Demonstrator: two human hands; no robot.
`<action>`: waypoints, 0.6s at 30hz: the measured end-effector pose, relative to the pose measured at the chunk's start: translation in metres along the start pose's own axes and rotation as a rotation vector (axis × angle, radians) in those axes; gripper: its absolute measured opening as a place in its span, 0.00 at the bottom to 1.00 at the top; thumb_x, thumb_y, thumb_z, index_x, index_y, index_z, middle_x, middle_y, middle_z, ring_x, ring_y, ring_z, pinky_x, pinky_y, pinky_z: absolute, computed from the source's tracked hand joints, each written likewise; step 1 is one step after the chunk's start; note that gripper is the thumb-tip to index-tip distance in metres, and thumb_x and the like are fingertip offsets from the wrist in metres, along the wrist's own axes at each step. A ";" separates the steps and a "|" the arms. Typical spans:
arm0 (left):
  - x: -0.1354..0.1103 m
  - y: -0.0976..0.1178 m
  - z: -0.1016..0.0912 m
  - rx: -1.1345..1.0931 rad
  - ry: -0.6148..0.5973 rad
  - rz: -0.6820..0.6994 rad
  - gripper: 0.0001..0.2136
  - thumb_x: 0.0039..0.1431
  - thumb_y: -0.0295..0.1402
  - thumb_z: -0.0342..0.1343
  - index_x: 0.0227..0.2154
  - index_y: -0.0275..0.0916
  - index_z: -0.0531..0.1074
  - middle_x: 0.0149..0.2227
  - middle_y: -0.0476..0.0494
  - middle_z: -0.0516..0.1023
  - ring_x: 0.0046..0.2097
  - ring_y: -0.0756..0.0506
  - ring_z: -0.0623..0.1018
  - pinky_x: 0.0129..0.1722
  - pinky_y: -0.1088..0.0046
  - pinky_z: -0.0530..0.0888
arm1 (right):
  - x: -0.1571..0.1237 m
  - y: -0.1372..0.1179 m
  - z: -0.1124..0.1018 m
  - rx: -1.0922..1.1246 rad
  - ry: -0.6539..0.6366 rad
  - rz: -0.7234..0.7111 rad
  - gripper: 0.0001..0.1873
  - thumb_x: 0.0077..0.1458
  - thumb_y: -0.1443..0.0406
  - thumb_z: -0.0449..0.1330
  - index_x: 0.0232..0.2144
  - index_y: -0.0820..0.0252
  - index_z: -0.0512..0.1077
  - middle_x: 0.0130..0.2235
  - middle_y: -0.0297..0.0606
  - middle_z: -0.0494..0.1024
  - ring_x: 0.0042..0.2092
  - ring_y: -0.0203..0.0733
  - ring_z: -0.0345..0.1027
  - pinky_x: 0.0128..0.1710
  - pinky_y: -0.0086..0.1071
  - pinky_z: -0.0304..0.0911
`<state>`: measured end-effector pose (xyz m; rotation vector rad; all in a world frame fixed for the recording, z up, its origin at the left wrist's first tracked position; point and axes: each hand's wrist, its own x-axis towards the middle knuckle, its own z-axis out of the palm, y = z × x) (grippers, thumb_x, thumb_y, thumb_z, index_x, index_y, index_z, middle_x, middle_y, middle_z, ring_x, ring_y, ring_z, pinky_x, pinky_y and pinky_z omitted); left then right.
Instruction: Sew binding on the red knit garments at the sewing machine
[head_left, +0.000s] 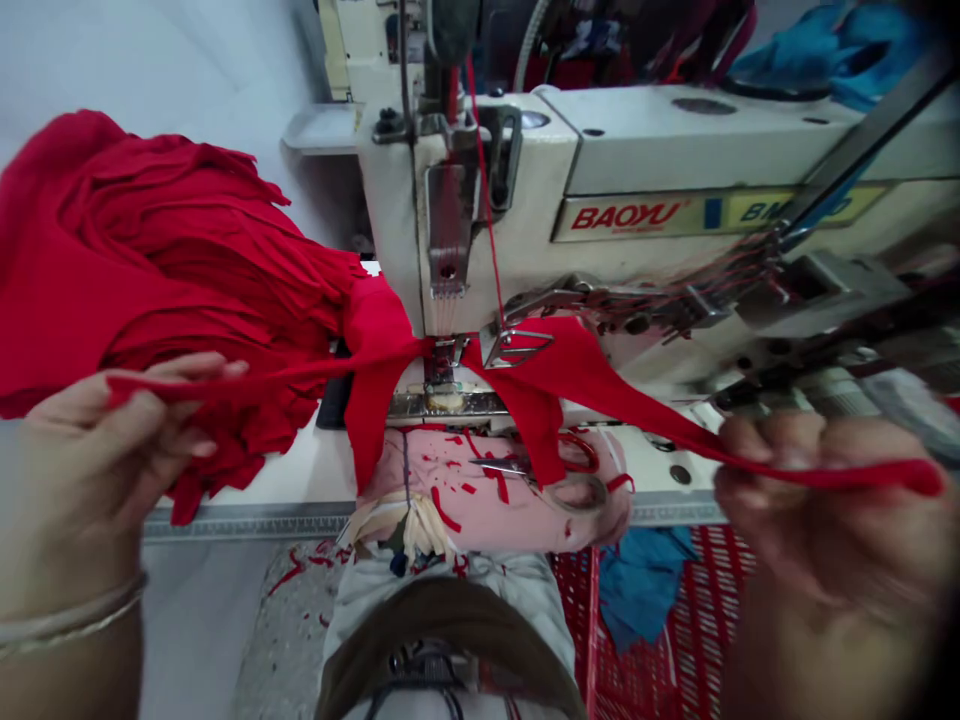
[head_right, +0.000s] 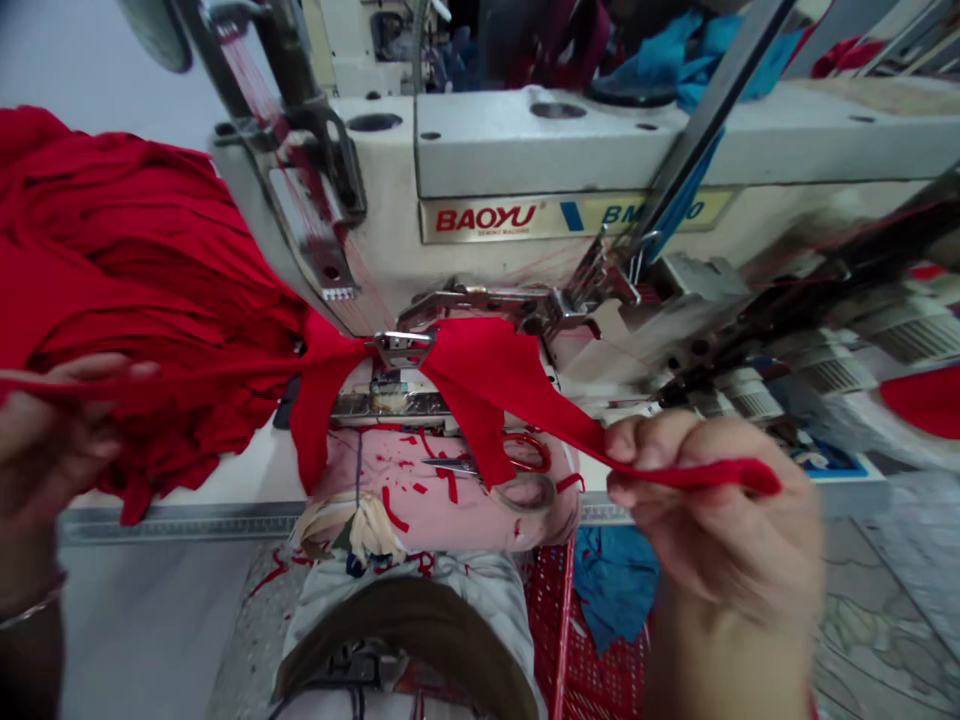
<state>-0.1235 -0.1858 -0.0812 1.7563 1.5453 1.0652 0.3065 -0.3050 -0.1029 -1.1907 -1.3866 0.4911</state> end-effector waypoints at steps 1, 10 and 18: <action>0.004 0.008 0.012 -0.117 0.062 -0.055 0.24 0.62 0.58 0.44 0.55 0.57 0.69 0.56 0.55 0.75 0.52 0.39 0.77 0.20 0.75 0.71 | 0.005 0.001 0.019 0.078 -0.003 0.001 0.17 0.65 0.49 0.47 0.44 0.37 0.74 0.32 0.39 0.75 0.34 0.44 0.72 0.30 0.39 0.72; 0.017 0.018 0.143 0.264 -0.218 0.806 0.14 0.68 0.29 0.45 0.48 0.36 0.75 0.51 0.39 0.78 0.53 0.46 0.77 0.55 0.66 0.76 | 0.020 0.037 0.155 -0.801 -0.232 -0.560 0.15 0.62 0.71 0.53 0.46 0.70 0.76 0.48 0.51 0.78 0.52 0.51 0.69 0.47 0.43 0.71; -0.008 0.019 0.142 0.817 -0.180 0.869 0.15 0.65 0.25 0.49 0.52 0.33 0.71 0.51 0.35 0.74 0.47 0.40 0.74 0.37 0.65 0.76 | 0.017 0.040 0.143 -0.611 -0.106 -0.394 0.16 0.61 0.72 0.53 0.49 0.68 0.73 0.46 0.48 0.78 0.48 0.46 0.69 0.51 0.43 0.70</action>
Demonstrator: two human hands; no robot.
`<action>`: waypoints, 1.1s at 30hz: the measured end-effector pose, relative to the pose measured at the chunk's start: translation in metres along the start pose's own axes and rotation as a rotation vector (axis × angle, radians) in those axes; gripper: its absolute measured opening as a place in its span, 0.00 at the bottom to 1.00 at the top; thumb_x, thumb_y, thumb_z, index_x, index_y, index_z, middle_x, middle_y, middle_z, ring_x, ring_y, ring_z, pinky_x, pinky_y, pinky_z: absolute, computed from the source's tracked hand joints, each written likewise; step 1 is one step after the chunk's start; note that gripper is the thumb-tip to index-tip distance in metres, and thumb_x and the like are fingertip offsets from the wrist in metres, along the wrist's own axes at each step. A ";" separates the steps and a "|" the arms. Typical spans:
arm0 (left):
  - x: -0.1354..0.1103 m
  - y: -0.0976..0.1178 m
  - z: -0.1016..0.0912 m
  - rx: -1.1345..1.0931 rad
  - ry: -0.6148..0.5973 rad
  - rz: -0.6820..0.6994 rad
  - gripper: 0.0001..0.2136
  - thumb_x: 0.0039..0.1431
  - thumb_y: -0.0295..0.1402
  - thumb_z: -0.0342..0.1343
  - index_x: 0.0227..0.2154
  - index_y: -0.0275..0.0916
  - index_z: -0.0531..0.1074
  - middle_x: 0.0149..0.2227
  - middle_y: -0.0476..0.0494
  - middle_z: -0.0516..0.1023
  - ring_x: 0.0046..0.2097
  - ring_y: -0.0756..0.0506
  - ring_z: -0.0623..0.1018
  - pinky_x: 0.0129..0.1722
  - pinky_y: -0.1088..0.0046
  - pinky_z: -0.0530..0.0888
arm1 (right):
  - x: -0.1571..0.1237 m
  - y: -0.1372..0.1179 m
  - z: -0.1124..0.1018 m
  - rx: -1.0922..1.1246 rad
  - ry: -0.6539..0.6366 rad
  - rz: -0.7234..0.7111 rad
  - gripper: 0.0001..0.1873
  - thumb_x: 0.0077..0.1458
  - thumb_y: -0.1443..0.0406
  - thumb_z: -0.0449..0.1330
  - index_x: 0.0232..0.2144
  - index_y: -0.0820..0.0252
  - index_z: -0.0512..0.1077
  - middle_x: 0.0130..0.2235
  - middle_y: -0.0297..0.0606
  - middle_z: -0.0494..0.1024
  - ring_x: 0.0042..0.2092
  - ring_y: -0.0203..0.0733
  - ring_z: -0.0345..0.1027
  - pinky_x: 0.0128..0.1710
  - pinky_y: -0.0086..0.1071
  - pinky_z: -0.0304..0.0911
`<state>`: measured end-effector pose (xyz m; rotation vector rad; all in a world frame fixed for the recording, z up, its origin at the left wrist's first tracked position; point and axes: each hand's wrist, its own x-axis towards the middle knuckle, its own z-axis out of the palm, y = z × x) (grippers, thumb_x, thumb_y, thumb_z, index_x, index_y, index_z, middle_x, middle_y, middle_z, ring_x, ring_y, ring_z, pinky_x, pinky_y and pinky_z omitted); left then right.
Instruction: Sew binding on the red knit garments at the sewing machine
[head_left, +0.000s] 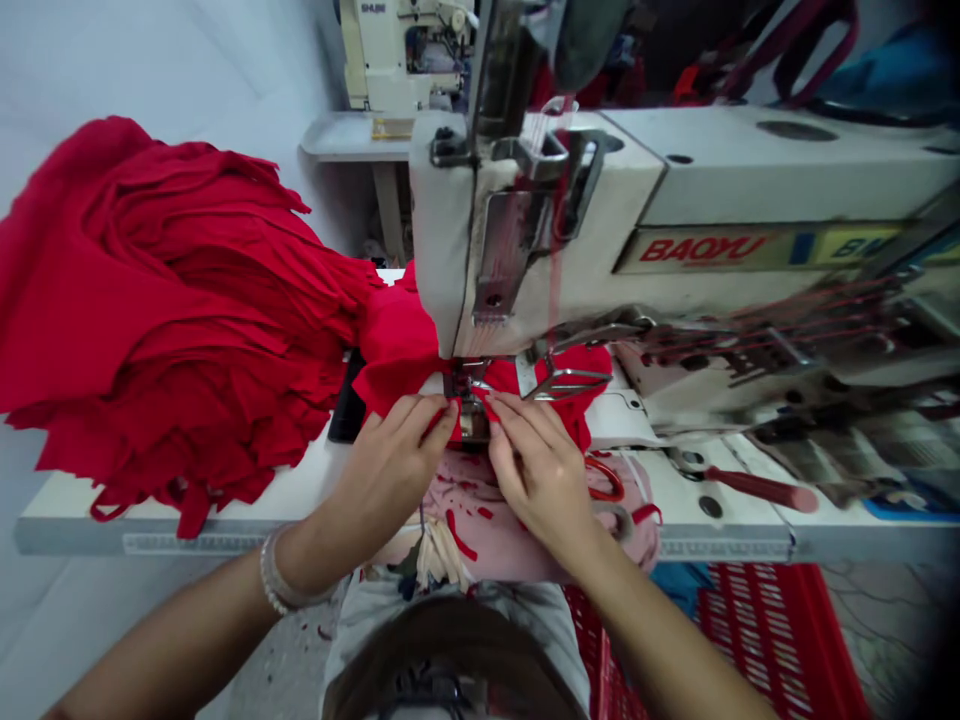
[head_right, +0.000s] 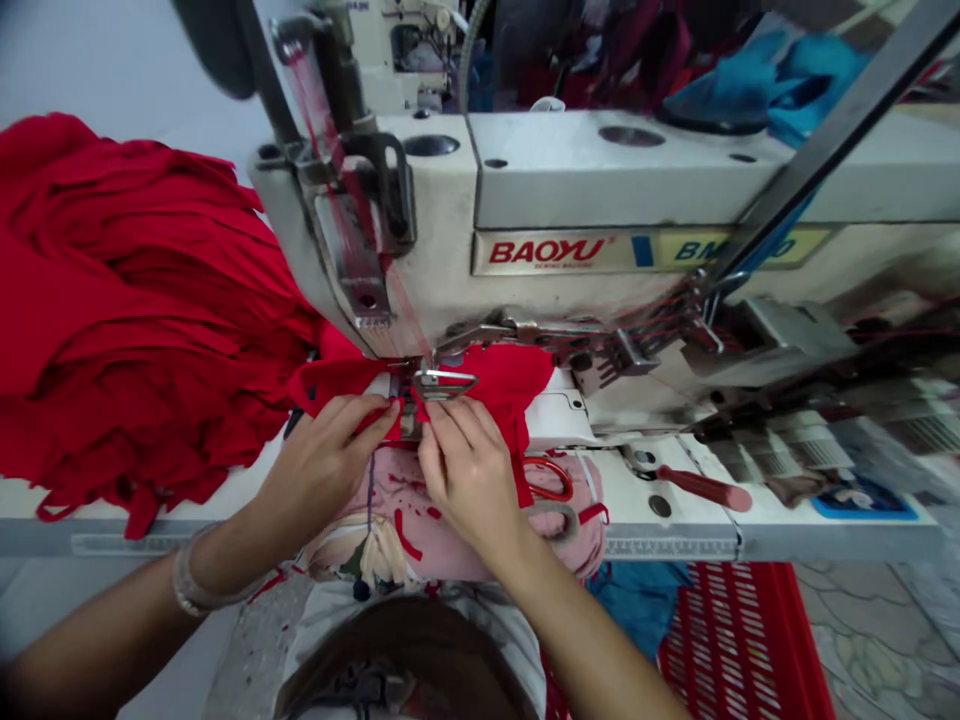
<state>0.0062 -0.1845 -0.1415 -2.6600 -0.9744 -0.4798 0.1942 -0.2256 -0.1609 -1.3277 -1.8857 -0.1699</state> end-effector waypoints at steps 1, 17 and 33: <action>0.001 0.003 -0.002 0.017 -0.014 -0.001 0.15 0.65 0.25 0.49 0.53 0.32 0.71 0.50 0.36 0.75 0.45 0.41 0.74 0.35 0.66 0.75 | 0.001 -0.002 0.000 0.000 -0.014 0.005 0.17 0.61 0.72 0.53 0.50 0.66 0.73 0.47 0.48 0.78 0.48 0.46 0.69 0.51 0.44 0.70; 0.000 0.007 -0.002 -0.008 0.001 -0.026 0.16 0.65 0.25 0.47 0.53 0.32 0.71 0.53 0.34 0.73 0.49 0.40 0.72 0.39 0.65 0.72 | 0.005 -0.006 -0.004 0.003 -0.080 -0.002 0.17 0.62 0.71 0.52 0.51 0.66 0.73 0.50 0.45 0.77 0.50 0.45 0.68 0.53 0.43 0.69; 0.000 0.002 -0.002 -0.131 -0.032 -0.006 0.18 0.66 0.23 0.45 0.57 0.31 0.67 0.55 0.36 0.72 0.50 0.41 0.72 0.38 0.66 0.71 | 0.005 -0.008 -0.005 -0.328 -0.193 -0.186 0.17 0.61 0.69 0.54 0.50 0.70 0.74 0.51 0.45 0.77 0.48 0.50 0.65 0.43 0.43 0.62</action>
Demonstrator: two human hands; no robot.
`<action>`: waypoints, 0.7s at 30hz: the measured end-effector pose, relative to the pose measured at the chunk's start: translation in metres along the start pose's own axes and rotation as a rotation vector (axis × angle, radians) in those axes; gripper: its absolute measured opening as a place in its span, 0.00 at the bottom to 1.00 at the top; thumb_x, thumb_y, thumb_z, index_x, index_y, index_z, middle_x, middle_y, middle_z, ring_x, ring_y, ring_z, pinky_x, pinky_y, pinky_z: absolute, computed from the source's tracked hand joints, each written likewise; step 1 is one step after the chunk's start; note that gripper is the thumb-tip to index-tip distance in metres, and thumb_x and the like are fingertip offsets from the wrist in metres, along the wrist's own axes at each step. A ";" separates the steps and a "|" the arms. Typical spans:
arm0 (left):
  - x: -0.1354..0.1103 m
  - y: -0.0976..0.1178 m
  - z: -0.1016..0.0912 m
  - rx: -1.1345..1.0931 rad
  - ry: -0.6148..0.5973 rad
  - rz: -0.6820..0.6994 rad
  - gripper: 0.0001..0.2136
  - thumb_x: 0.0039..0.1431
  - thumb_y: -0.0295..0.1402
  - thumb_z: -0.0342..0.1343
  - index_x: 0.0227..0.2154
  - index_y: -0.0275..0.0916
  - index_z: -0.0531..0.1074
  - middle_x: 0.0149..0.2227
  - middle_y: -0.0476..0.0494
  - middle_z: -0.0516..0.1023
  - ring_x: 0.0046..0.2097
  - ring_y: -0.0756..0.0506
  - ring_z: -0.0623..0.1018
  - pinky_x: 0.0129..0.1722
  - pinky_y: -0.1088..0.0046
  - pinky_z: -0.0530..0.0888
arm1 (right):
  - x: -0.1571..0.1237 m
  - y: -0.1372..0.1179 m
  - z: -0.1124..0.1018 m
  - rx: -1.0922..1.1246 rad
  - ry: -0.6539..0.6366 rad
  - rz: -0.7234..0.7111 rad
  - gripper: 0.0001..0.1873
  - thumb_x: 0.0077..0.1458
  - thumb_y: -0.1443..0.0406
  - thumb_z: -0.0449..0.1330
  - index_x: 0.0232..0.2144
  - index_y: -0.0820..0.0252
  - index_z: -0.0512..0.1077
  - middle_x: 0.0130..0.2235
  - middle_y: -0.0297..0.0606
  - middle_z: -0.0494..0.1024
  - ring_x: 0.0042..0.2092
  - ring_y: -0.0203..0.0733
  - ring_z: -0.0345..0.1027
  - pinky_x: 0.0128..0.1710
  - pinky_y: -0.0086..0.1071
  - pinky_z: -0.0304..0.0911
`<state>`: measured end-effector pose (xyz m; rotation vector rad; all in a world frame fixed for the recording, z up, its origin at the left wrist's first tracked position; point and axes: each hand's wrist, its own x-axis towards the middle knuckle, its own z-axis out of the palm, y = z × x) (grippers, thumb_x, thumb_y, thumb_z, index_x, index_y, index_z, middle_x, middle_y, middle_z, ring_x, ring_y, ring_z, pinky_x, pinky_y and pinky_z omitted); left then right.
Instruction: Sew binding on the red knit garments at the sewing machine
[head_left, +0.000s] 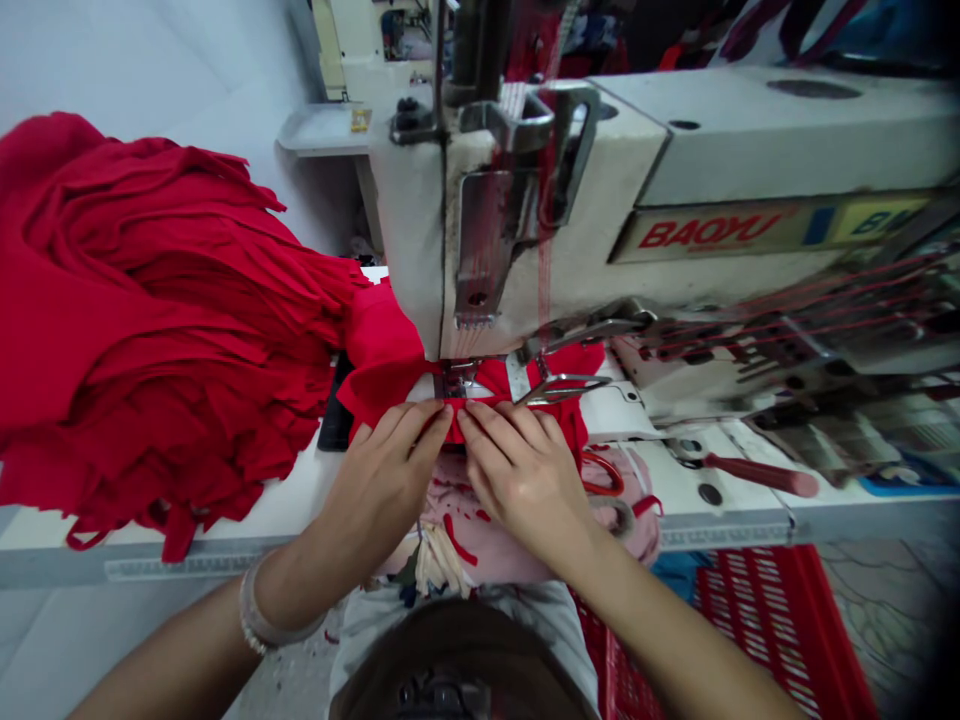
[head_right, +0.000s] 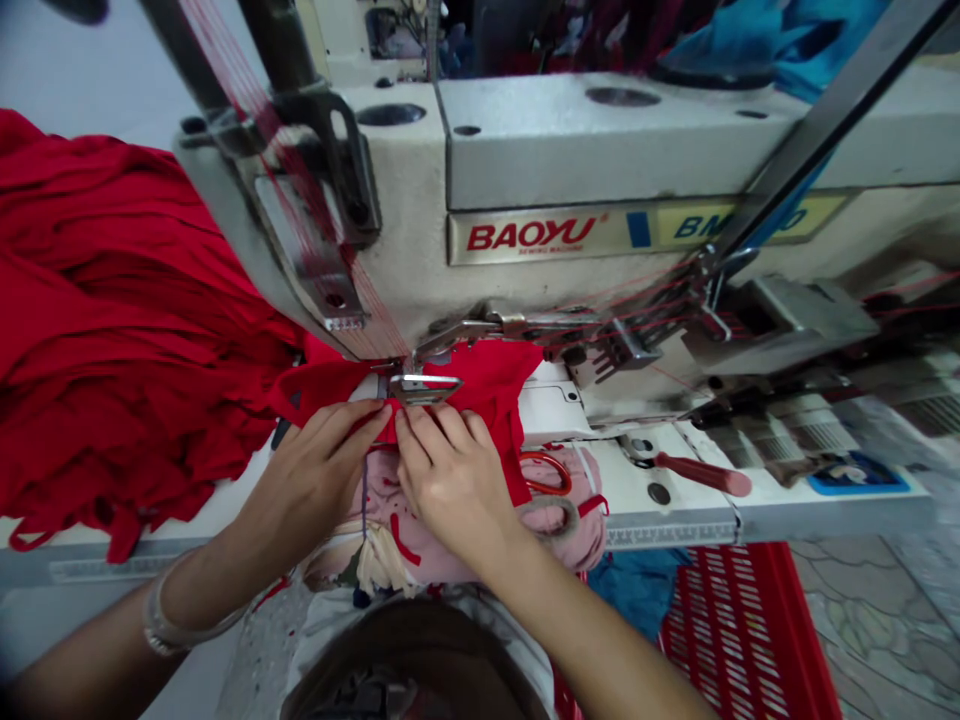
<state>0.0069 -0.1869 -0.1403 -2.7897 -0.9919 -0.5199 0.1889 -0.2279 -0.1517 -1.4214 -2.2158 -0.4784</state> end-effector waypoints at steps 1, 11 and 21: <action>0.000 0.000 0.000 -0.006 -0.001 -0.002 0.18 0.66 0.23 0.45 0.56 0.31 0.67 0.55 0.36 0.73 0.50 0.41 0.72 0.38 0.66 0.71 | -0.001 0.000 0.000 0.003 0.000 0.002 0.17 0.61 0.69 0.55 0.50 0.70 0.74 0.51 0.45 0.77 0.48 0.50 0.65 0.43 0.42 0.62; 0.004 0.003 0.010 0.022 0.051 -0.015 0.18 0.65 0.22 0.44 0.56 0.26 0.65 0.56 0.32 0.71 0.53 0.38 0.71 0.47 0.61 0.74 | 0.005 0.006 0.007 0.017 0.037 -0.010 0.16 0.62 0.69 0.53 0.49 0.70 0.74 0.51 0.45 0.78 0.49 0.49 0.67 0.46 0.42 0.60; 0.005 0.001 0.007 0.020 0.046 0.003 0.16 0.65 0.22 0.44 0.53 0.28 0.68 0.54 0.32 0.72 0.53 0.38 0.72 0.50 0.59 0.76 | 0.008 0.011 0.015 0.156 0.090 0.050 0.14 0.63 0.69 0.53 0.46 0.67 0.76 0.49 0.44 0.79 0.48 0.47 0.70 0.43 0.39 0.62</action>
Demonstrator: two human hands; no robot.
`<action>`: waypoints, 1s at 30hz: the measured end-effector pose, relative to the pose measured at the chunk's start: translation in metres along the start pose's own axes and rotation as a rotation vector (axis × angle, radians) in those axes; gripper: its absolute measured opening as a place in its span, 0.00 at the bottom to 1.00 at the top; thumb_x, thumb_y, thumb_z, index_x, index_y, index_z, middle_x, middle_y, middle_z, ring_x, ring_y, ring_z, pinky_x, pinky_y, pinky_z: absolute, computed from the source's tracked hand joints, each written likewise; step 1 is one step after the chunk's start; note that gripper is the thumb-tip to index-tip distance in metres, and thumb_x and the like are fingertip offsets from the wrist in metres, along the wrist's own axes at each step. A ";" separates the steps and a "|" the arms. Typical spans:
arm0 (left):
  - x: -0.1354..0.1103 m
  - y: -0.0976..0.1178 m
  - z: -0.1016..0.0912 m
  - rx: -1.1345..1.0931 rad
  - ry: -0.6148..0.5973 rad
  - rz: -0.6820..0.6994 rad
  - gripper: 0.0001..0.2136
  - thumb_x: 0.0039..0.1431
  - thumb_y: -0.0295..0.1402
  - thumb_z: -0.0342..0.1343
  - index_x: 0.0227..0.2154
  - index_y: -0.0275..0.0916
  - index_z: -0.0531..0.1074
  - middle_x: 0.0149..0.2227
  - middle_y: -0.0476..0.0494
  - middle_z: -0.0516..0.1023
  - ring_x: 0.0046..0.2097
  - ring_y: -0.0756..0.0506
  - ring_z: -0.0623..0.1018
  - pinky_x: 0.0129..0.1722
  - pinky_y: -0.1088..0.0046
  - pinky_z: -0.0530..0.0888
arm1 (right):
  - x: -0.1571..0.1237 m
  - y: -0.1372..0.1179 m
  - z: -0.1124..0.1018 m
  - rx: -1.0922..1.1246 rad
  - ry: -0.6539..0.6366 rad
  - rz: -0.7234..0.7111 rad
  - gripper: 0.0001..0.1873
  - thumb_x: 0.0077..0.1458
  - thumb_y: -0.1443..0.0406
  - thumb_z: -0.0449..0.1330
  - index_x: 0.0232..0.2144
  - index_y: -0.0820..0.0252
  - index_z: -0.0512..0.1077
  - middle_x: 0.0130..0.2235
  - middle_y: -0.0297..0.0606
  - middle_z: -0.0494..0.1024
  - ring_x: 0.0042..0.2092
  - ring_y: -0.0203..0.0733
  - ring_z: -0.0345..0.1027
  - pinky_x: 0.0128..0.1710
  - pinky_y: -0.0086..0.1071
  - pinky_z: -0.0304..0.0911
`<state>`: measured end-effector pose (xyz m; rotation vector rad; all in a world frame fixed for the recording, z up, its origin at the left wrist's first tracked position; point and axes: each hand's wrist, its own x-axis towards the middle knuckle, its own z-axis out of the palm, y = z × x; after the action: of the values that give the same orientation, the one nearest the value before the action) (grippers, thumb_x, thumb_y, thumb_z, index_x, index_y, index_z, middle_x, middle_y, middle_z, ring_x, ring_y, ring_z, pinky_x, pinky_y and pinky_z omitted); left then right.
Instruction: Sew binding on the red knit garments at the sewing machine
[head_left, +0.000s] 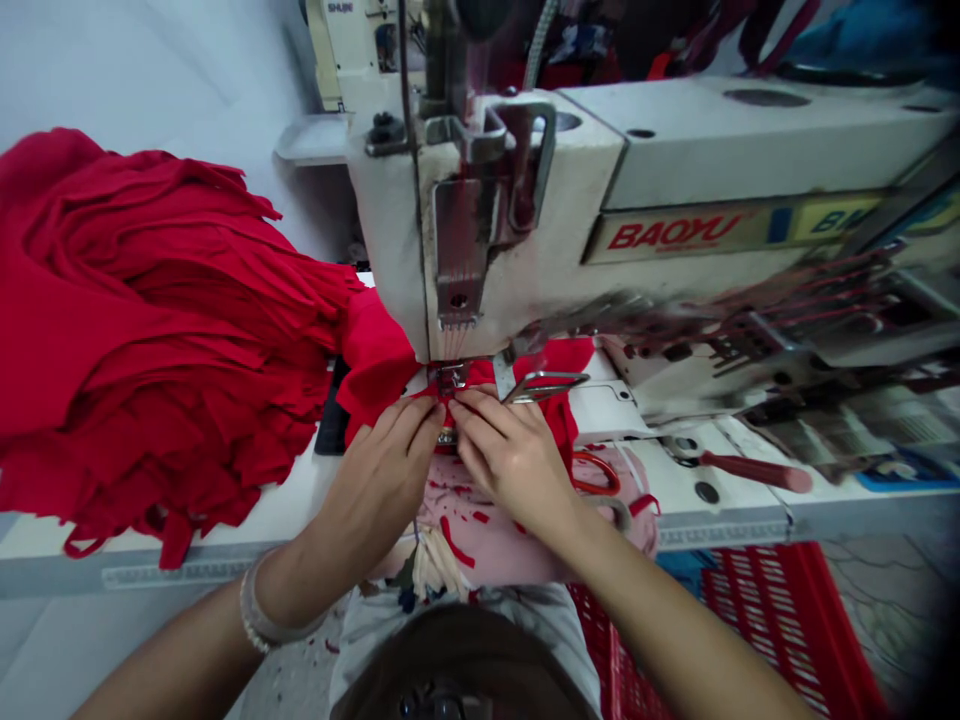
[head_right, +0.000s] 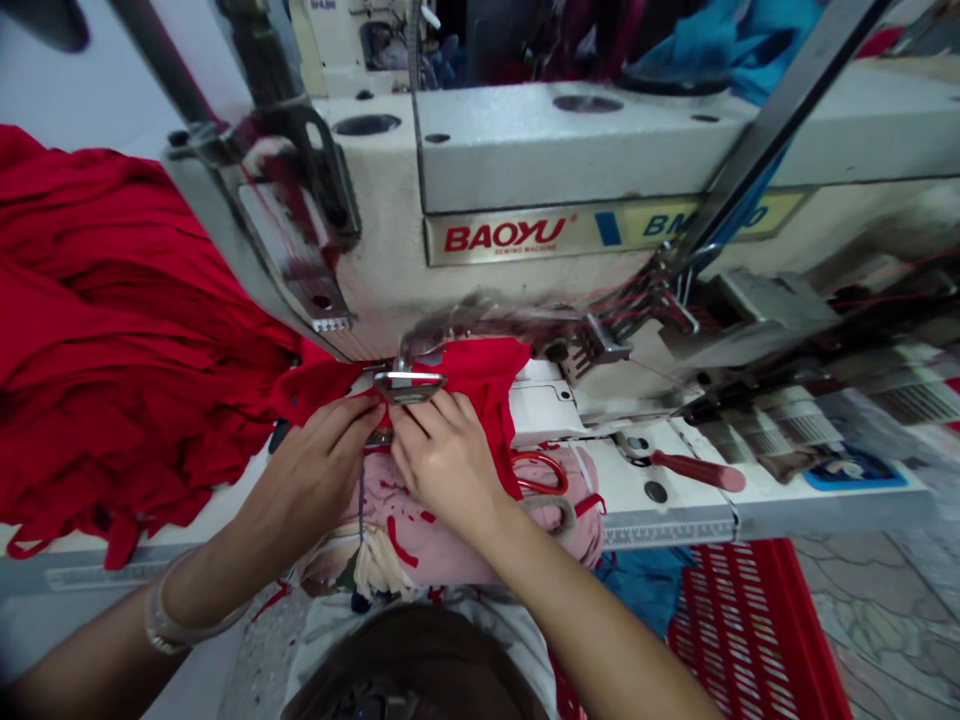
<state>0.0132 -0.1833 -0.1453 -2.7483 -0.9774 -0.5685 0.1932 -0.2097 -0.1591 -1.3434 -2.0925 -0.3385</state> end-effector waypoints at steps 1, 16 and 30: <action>0.001 -0.001 -0.001 -0.002 -0.005 0.008 0.16 0.65 0.22 0.45 0.53 0.28 0.68 0.54 0.32 0.73 0.53 0.38 0.73 0.49 0.60 0.76 | 0.000 0.000 0.000 0.030 0.001 0.016 0.13 0.64 0.69 0.53 0.45 0.67 0.76 0.48 0.43 0.79 0.48 0.47 0.71 0.43 0.39 0.62; 0.005 -0.018 -0.001 -0.051 0.074 0.075 0.15 0.65 0.23 0.45 0.52 0.31 0.71 0.53 0.35 0.76 0.52 0.38 0.77 0.42 0.60 0.79 | -0.001 0.010 0.001 0.128 -0.030 0.037 0.14 0.62 0.71 0.53 0.46 0.67 0.76 0.48 0.46 0.79 0.48 0.47 0.72 0.45 0.40 0.67; 0.006 -0.013 0.004 -0.111 0.083 -0.092 0.10 0.66 0.26 0.48 0.47 0.34 0.70 0.48 0.37 0.75 0.50 0.42 0.75 0.45 0.66 0.75 | -0.005 -0.001 -0.004 -0.103 0.008 -0.208 0.12 0.60 0.76 0.54 0.43 0.75 0.74 0.45 0.54 0.76 0.51 0.49 0.68 0.49 0.38 0.67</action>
<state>0.0104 -0.1691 -0.1462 -2.7611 -1.0880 -0.7676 0.1946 -0.2158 -0.1588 -1.1805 -2.2395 -0.5446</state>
